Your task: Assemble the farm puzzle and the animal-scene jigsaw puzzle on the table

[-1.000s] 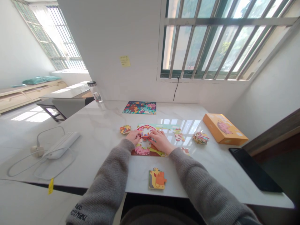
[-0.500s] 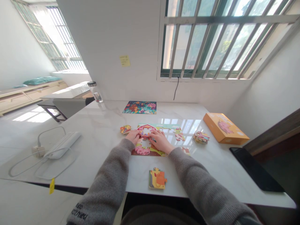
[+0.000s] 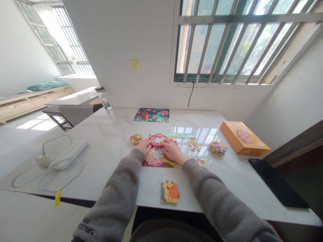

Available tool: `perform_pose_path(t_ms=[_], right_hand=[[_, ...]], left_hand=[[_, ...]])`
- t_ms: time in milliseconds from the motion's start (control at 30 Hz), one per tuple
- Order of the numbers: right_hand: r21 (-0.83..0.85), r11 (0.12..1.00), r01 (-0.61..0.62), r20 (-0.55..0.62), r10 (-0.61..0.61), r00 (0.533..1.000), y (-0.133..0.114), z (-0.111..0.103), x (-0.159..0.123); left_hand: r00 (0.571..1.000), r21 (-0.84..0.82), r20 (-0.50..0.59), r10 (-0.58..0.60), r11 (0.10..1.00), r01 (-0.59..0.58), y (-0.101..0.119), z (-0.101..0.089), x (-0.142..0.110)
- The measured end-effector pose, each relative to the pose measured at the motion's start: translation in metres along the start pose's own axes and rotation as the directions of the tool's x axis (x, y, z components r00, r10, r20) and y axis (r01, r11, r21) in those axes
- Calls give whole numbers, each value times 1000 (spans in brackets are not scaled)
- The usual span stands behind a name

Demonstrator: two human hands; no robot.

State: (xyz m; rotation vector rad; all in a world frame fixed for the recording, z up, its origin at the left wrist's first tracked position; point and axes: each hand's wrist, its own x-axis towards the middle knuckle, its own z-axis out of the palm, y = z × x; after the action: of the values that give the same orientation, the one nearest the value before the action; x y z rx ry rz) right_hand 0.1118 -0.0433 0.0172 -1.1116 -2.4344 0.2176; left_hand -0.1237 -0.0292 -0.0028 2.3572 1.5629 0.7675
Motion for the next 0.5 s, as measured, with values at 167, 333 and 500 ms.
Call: perform_pose_path(t_ms=[167, 333, 500], right_hand=[[-8, 1000, 0, 12, 0, 1000, 1, -1, 1], [-8, 1000, 16, 40, -16, 999, 3, 0, 4], [-18, 1000, 25, 34, -24, 999, 3, -1, 3]], left_hand=[[1000, 5, 9, -1, 1000, 1, 2, -1, 0], [1000, -1, 16, -4, 1000, 4, 3, -2, 0], [999, 17, 3, 41, 999, -41, 7, -2, -1]])
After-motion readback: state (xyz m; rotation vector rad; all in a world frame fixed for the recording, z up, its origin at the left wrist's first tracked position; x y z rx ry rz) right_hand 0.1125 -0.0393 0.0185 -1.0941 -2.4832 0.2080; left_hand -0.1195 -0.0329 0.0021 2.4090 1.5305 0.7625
